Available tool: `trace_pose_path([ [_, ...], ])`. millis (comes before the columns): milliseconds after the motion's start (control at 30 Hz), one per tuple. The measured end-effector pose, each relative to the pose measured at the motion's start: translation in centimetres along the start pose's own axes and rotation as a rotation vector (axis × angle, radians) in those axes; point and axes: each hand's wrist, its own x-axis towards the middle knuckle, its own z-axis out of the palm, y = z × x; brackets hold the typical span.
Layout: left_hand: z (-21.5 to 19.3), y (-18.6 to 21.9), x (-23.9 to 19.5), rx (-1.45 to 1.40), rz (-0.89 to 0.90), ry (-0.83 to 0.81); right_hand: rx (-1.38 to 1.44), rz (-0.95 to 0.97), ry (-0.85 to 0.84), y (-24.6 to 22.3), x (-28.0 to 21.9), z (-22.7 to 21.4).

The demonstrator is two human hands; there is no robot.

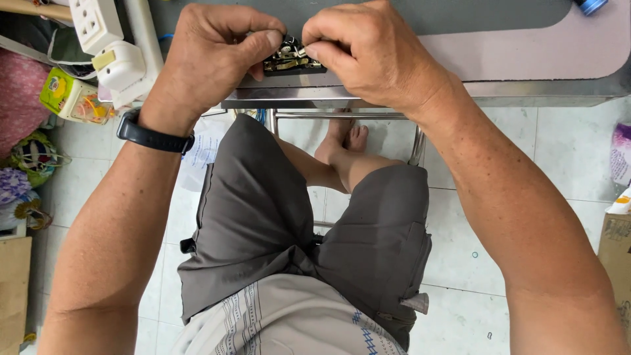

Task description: The person assembles a small electrical component by hand, manipulating internal parts and connecting wires. They then attach a black plastic housing to the assembled unit and place it on the table.

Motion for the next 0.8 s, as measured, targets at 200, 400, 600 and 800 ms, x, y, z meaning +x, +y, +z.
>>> trace_pose_path([
  [200, 0.1, -0.2, -0.1, 0.01, 0.021, 0.015, -0.037, -0.021, 0.013, 0.0, -0.1, 0.2],
  [400, 0.1, 0.2, -0.1, 0.006, -0.016, 0.02, -0.062, -0.05, 0.009, 0.2, -0.1, 0.5],
  [600, 0.4, -0.4, -0.1, -0.015, -0.042, 0.037, -0.1, -0.065, -0.006, -0.1, -0.1, 0.4],
  [800, 0.8, -2.7, -1.2, 0.174, 0.181, 0.088, -0.143, -0.059, -0.016, -0.5, -0.3, 0.6],
])
